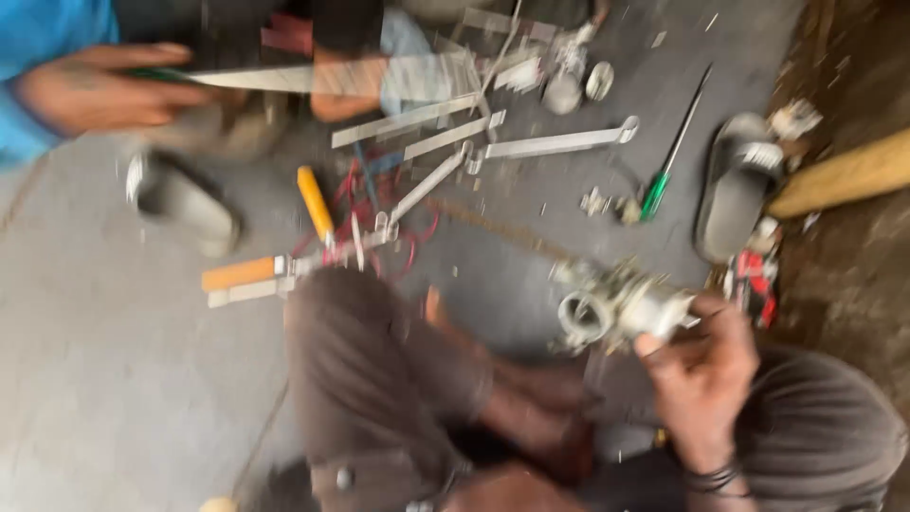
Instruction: Repairing and cleaning a motorcycle carburetor using hand tools while seated on the ground.
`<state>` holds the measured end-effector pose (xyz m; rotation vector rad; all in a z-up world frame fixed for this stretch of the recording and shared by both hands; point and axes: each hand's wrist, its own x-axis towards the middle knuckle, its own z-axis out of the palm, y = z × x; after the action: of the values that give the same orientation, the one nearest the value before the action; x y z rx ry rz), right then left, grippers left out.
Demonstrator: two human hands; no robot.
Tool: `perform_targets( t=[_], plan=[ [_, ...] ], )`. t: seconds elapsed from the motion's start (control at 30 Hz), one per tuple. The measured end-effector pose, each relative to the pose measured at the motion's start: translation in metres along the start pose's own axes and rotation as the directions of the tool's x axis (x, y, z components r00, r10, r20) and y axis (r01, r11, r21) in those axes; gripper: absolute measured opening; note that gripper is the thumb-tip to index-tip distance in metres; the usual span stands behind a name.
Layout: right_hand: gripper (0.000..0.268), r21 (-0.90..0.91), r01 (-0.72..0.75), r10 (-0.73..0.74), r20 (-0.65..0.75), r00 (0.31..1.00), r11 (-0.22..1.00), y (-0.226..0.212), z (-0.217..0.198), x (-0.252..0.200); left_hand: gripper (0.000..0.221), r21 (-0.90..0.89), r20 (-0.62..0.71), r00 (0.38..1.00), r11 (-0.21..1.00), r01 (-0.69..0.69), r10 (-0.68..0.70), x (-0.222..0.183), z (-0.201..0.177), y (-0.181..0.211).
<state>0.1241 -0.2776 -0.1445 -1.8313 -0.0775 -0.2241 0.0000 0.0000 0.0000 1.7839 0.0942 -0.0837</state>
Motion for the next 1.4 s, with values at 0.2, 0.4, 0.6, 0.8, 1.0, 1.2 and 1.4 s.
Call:
perform_targets(
  t=[0.2, 0.4, 0.6, 0.8, 1.0, 1.2, 1.4],
  plan=[
    [0.055, -0.34, -0.095, 0.077, -0.066, 0.995, 0.936, 0.01, 0.03, 0.022, 0.065, -0.16, -0.008, 0.98, 0.968, 0.196, -0.2, 0.136, 0.065, -0.183],
    [0.058, -0.472, 0.124, -0.069, 0.132, 0.989, 0.873, -0.02, 0.058, 0.033, 0.06, -0.587, 0.371, 0.704, 0.434, 0.683, -0.606, 0.173, 0.099, -0.221],
    [0.058, -0.55, 0.148, 0.027, 0.298, 0.954, 0.822, -0.02, 0.081, 0.036, 0.052, -0.804, 0.491, 0.748, 0.099, 0.587, -0.448, 0.17, 0.119, -0.238],
    [0.057, -0.19, 0.045, 0.019, 0.326, 0.945, 0.981, 0.001, 0.071, 0.031, 0.048, -0.86, 0.41, 0.811, 0.118, 0.496, -0.417, 0.167, 0.116, -0.232],
    [0.066, -0.142, -0.079, 0.129, 0.391, 0.911, 0.987, -0.003, 0.068, 0.034, 0.043, -0.888, 0.369, 0.829, 0.103, 0.448, -0.42, 0.168, 0.114, -0.213],
    [0.076, -0.329, 0.112, 0.02, 0.372, 0.928, 0.938, 0.001, 0.077, 0.032, 0.034, -0.845, 0.381, 0.813, 0.192, 0.5, -0.441, 0.167, 0.112, -0.208],
    [0.068, -0.333, 0.141, -0.04, 0.294, 0.955, 0.932, 0.006, 0.077, 0.031, 0.043, -0.832, 0.396, 0.833, 0.234, 0.504, -0.387, 0.165, 0.129, -0.269]
  ],
)
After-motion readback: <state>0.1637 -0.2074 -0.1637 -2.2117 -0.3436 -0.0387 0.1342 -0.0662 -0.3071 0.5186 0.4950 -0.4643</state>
